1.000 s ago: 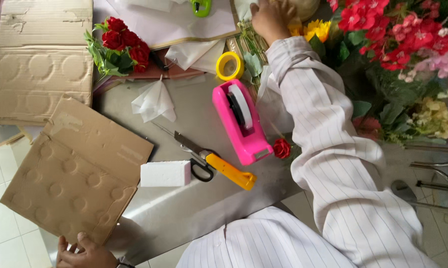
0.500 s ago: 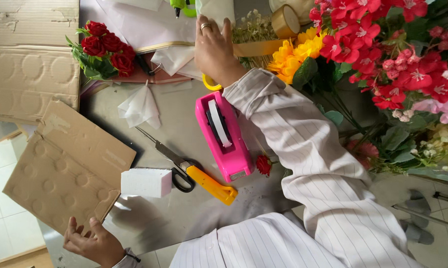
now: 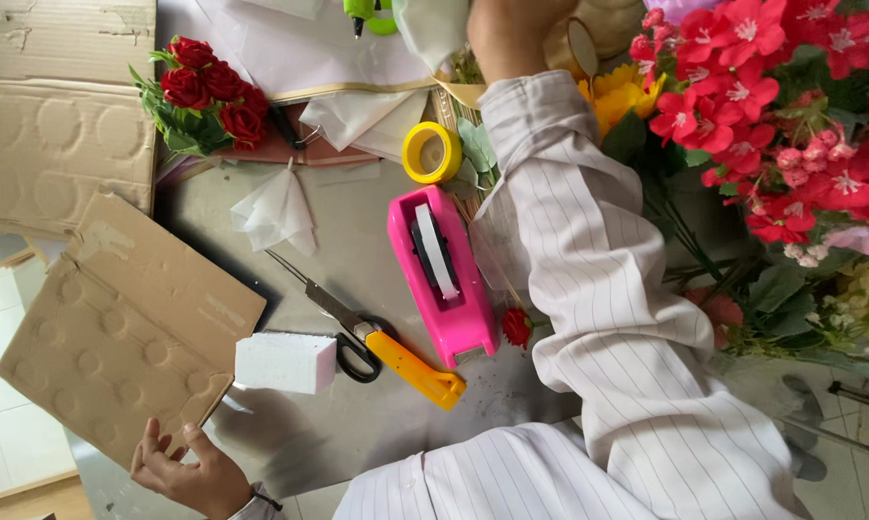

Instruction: The person cuts a block of foam using a utility knife, gathers artificial roses, and then prepares cardboard by rolling and taping it.

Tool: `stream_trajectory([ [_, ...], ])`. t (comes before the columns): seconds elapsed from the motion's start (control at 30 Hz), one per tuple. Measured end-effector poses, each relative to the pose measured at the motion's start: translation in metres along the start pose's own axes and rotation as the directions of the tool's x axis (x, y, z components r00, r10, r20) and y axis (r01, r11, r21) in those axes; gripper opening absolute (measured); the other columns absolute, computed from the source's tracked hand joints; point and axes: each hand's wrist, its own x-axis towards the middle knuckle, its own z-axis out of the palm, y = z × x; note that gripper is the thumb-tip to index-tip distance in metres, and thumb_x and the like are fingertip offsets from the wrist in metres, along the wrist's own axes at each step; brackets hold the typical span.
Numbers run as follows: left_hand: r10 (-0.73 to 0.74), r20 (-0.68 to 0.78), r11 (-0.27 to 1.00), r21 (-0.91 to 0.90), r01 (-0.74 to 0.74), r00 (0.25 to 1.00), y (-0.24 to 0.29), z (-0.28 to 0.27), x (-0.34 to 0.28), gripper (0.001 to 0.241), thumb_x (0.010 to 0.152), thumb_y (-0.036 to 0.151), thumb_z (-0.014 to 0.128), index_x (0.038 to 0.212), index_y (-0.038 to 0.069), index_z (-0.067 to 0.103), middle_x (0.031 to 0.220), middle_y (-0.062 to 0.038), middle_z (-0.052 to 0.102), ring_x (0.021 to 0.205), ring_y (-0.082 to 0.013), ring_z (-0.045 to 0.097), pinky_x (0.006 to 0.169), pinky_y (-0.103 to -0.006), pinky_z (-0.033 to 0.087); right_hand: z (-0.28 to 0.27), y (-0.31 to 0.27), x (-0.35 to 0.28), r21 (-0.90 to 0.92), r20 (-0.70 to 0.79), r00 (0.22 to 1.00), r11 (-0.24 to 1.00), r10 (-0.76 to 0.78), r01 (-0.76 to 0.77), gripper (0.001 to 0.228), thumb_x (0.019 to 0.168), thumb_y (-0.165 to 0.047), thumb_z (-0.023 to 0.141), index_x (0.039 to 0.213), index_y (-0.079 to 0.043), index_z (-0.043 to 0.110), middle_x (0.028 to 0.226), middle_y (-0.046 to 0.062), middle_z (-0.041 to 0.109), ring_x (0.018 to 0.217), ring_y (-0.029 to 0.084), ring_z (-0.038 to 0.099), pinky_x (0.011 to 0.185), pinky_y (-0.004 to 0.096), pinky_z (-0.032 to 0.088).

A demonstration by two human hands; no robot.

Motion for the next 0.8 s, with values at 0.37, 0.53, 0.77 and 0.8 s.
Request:
stream_trajectory([
  [0.37, 0.037, -0.018, 0.995, -0.089, -0.039, 0.999, 0.029, 0.006, 0.033, 0.039, 0.105, -0.007, 0.058, 0.142, -0.015, 0.062, 0.134, -0.028, 0.047, 0.116, -0.0395, 0.057, 0.093, -0.0514, 0.051, -0.018, 0.088, 0.005, 0.130, 0.004, 0.956, 0.948, -0.294, 0.291, 0.023, 0.083, -0.016, 0.077, 0.103, -0.005, 0.080, 0.109, 0.026, 0.076, 0.102, 0.045, 0.073, 0.082, 0.051, 0.061],
  [0.53, 0.031, 0.001, 0.992, -0.126, -0.031, 1.000, -0.019, 0.017, 0.021, 0.036, 0.104, -0.006, 0.058, 0.140, -0.012, 0.063, 0.131, -0.025, 0.047, 0.114, -0.0380, 0.061, 0.093, -0.0519, 0.051, -0.023, 0.100, -0.009, 0.243, -0.255, 0.922, 0.904, -0.291, 0.353, 0.036, 0.080, -0.016, 0.081, 0.111, -0.011, 0.062, 0.108, 0.016, 0.076, 0.098, 0.045, 0.071, 0.075, 0.060, 0.058],
  [0.77, 0.020, 0.030, 0.979, -0.204, -0.013, 0.999, -0.023, 0.024, 0.018, 0.036, 0.106, -0.004, 0.058, 0.141, -0.010, 0.062, 0.134, -0.025, 0.048, 0.112, -0.0398, 0.059, 0.095, -0.0523, 0.050, -0.008, 0.069, -0.015, -0.103, -0.178, 0.880, 0.897, -0.441, 0.429, 0.036, 0.095, -0.035, 0.075, 0.115, -0.006, 0.072, 0.114, 0.020, 0.073, 0.104, 0.042, 0.069, 0.083, 0.058, 0.053],
  [0.8, 0.011, 0.033, 0.978, -0.208, -0.004, 0.999, -0.025, 0.026, 0.017, 0.036, 0.105, -0.002, 0.058, 0.140, -0.010, 0.063, 0.135, -0.025, 0.049, 0.112, -0.0394, 0.059, 0.094, -0.0518, 0.051, -0.003, 0.060, -0.016, -0.177, -0.331, 0.767, 0.835, -0.550, 0.522, 0.040, 0.092, -0.043, 0.079, 0.101, -0.004, 0.078, 0.101, 0.021, 0.076, 0.093, 0.043, 0.073, 0.075, 0.058, 0.056],
])
